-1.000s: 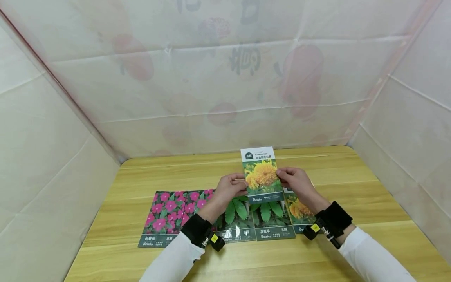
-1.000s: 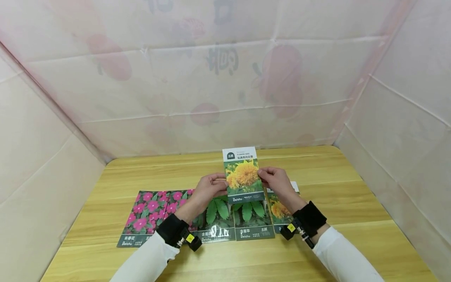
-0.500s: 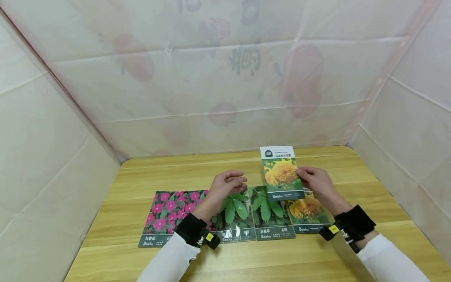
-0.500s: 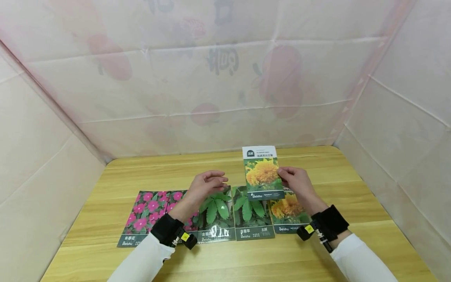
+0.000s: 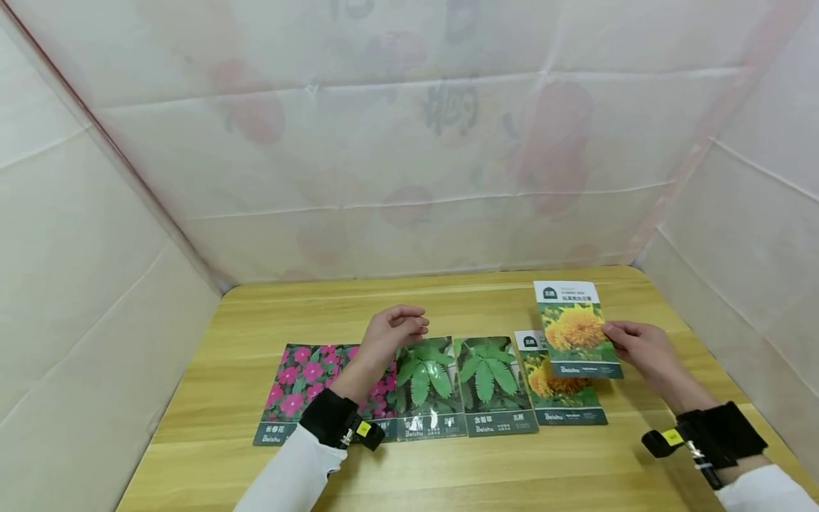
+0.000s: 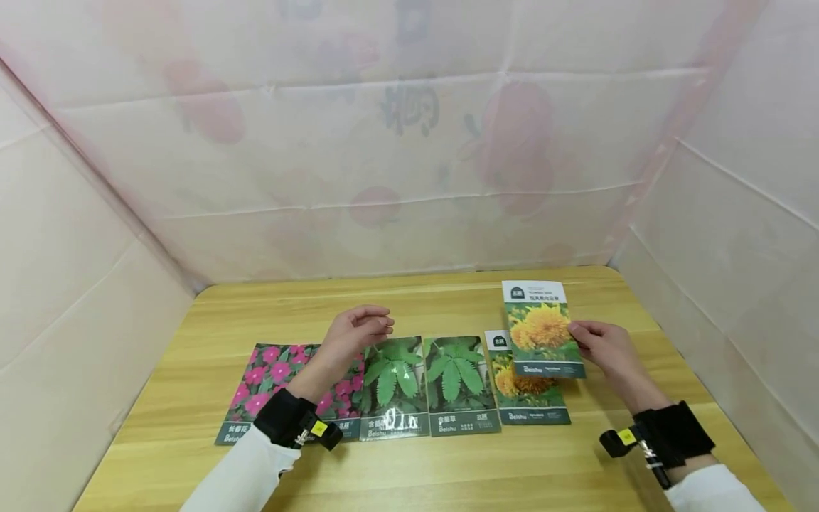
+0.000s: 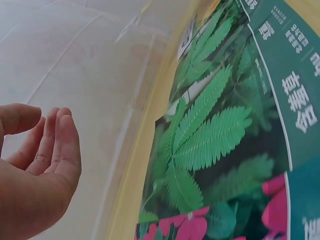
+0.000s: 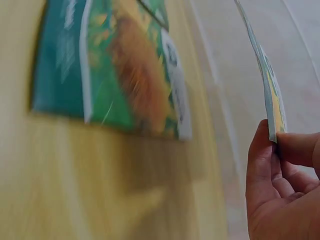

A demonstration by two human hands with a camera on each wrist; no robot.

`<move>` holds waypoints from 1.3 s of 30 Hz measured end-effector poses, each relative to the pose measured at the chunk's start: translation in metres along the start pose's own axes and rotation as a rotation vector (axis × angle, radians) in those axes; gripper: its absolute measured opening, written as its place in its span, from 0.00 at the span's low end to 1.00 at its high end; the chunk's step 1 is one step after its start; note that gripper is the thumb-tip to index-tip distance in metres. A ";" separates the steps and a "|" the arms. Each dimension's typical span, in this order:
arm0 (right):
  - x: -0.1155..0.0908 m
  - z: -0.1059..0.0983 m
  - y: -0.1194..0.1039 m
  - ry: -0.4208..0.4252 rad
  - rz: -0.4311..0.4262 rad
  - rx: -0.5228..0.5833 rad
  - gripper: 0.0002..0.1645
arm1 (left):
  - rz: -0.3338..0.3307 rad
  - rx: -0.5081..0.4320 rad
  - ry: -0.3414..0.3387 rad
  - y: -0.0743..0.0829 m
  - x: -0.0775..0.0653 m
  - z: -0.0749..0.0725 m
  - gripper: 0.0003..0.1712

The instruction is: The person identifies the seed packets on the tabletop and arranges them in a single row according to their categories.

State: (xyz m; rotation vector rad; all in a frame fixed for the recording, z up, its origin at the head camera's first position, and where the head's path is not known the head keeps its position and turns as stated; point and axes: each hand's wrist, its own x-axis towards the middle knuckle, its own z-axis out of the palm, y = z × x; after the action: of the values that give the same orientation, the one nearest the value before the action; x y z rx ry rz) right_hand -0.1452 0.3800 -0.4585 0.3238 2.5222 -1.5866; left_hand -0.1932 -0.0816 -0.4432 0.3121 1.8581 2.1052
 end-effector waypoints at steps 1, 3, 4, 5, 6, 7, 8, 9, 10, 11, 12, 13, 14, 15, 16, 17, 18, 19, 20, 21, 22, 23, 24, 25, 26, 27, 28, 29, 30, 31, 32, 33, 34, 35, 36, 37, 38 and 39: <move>-0.002 -0.004 0.004 0.004 0.006 -0.009 0.44 | -0.007 -0.007 0.010 0.002 0.000 -0.001 0.22; -0.005 -0.013 0.013 0.002 0.012 -0.027 0.44 | -0.040 -0.019 0.044 0.008 -0.002 0.000 0.21; -0.007 -0.017 0.017 0.002 0.012 -0.038 0.44 | -0.052 -0.020 0.058 0.010 -0.003 0.000 0.20; -0.008 -0.020 0.020 0.004 0.012 -0.047 0.43 | -0.062 -0.024 0.069 0.011 -0.003 -0.001 0.20; -0.010 -0.024 0.024 0.008 0.012 -0.064 0.43 | -0.070 -0.023 0.084 0.011 -0.003 -0.002 0.19; -0.011 -0.027 0.027 0.009 0.011 -0.080 0.43 | -0.078 -0.026 0.096 0.012 -0.004 -0.003 0.19; -0.012 -0.031 0.030 0.012 0.014 -0.098 0.43 | -0.084 -0.029 0.106 0.012 -0.004 -0.004 0.19; -0.013 -0.034 0.033 0.016 0.018 -0.118 0.43 | -0.085 -0.030 0.111 0.012 -0.005 -0.005 0.19; -0.015 -0.037 0.036 0.025 0.022 -0.131 0.43 | -0.084 -0.029 0.118 0.011 -0.005 -0.006 0.19; -0.016 -0.040 0.039 0.036 0.027 -0.148 0.43 | -0.080 -0.035 0.117 0.011 -0.006 -0.007 0.19; -0.017 -0.042 0.043 0.045 0.031 -0.164 0.43 | -0.071 -0.034 0.117 0.010 -0.007 -0.008 0.19; -0.017 -0.045 0.046 0.052 0.035 -0.178 0.43 | -0.045 -0.031 0.103 0.005 -0.007 -0.012 0.20; -0.018 -0.047 0.050 0.064 0.038 -0.195 0.43 | -0.031 -0.028 0.097 0.004 -0.008 -0.013 0.21; -0.018 -0.049 0.053 0.070 0.040 -0.208 0.42 | -0.017 -0.023 0.092 0.003 -0.009 -0.014 0.22; -0.018 -0.051 0.056 0.074 0.044 -0.219 0.42 | -0.005 -0.026 0.086 0.002 -0.010 -0.016 0.24; -0.018 -0.053 0.059 0.074 0.054 -0.229 0.41 | 0.021 -0.030 0.069 -0.005 -0.008 -0.021 0.24; -0.018 -0.056 0.062 0.069 0.067 -0.235 0.42 | 0.041 -0.027 0.058 -0.008 -0.007 -0.023 0.24; -0.017 -0.058 0.064 0.065 0.085 -0.239 0.42 | 0.044 -0.030 0.055 -0.009 -0.008 -0.025 0.24; -0.017 -0.059 0.066 0.060 0.103 -0.244 0.43 | 0.033 -0.033 0.064 -0.005 -0.010 -0.023 0.25; -0.016 -0.061 0.067 0.056 0.127 -0.248 0.44 | 0.030 -0.039 0.067 -0.004 -0.011 -0.023 0.24; -0.016 -0.062 0.068 0.050 0.148 -0.250 0.45 | 0.025 -0.044 0.070 -0.003 -0.011 -0.023 0.23; -0.015 -0.063 0.070 0.045 0.164 -0.254 0.47 | 0.016 -0.051 0.077 -0.002 -0.011 -0.023 0.22; -0.015 -0.064 0.070 0.042 0.174 -0.265 0.48 | -0.012 -0.059 0.093 0.004 -0.013 -0.019 0.22; -0.015 -0.063 0.071 0.042 0.173 -0.275 0.47 | -0.031 -0.063 0.105 0.008 -0.015 -0.018 0.23; -0.015 -0.063 0.071 0.043 0.170 -0.287 0.47 | -0.032 -0.060 0.099 0.002 -0.012 -0.021 0.24; -0.015 -0.063 0.071 0.040 0.164 -0.293 0.47 | -0.036 -0.071 0.096 -0.005 -0.009 -0.025 0.24; -0.015 -0.063 0.071 0.030 0.155 -0.304 0.46 | -0.038 -0.081 0.092 -0.014 -0.005 -0.029 0.25; -0.015 -0.063 0.071 0.028 0.139 -0.324 0.43 | -0.035 -0.089 0.087 -0.022 -0.002 -0.033 0.26; -0.016 -0.062 0.070 0.026 0.131 -0.345 0.41 | -0.023 -0.083 0.073 -0.031 0.002 -0.037 0.27; -0.017 -0.062 0.070 0.020 0.120 -0.371 0.39 | -0.009 -0.076 0.066 -0.033 0.002 -0.039 0.29; -0.018 -0.061 0.070 0.013 0.114 -0.398 0.37 | 0.009 -0.071 0.051 -0.037 0.002 -0.041 0.29; -0.019 -0.061 0.069 0.003 0.107 -0.430 0.35 | 0.011 -0.076 0.057 -0.032 0.000 -0.038 0.28; -0.020 -0.060 0.069 0.001 0.099 -0.464 0.33 | 0.011 -0.065 0.064 -0.025 -0.003 -0.034 0.27; -0.021 -0.059 0.068 0.005 0.091 -0.495 0.31 | 0.014 -0.054 0.069 -0.017 -0.007 -0.029 0.26; -0.021 -0.058 0.067 -0.001 0.091 -0.518 0.30 | 0.008 -0.050 0.077 -0.008 -0.012 -0.025 0.24; -0.021 -0.058 0.066 -0.003 0.084 -0.543 0.30 | -0.004 -0.050 0.091 0.001 -0.015 -0.021 0.23; -0.021 -0.057 0.065 -0.004 0.081 -0.559 0.30 | -0.018 -0.056 0.102 0.004 -0.016 -0.019 0.21; -0.020 -0.057 0.063 -0.002 0.074 -0.576 0.32 | -0.041 -0.067 0.121 0.009 -0.017 -0.017 0.19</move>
State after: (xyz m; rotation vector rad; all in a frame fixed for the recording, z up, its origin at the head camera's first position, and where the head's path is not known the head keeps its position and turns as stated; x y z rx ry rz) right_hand -0.1100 0.4557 -0.4844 0.3302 2.7767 -0.7752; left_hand -0.1844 -0.1046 -0.4353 0.1324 1.8386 2.1969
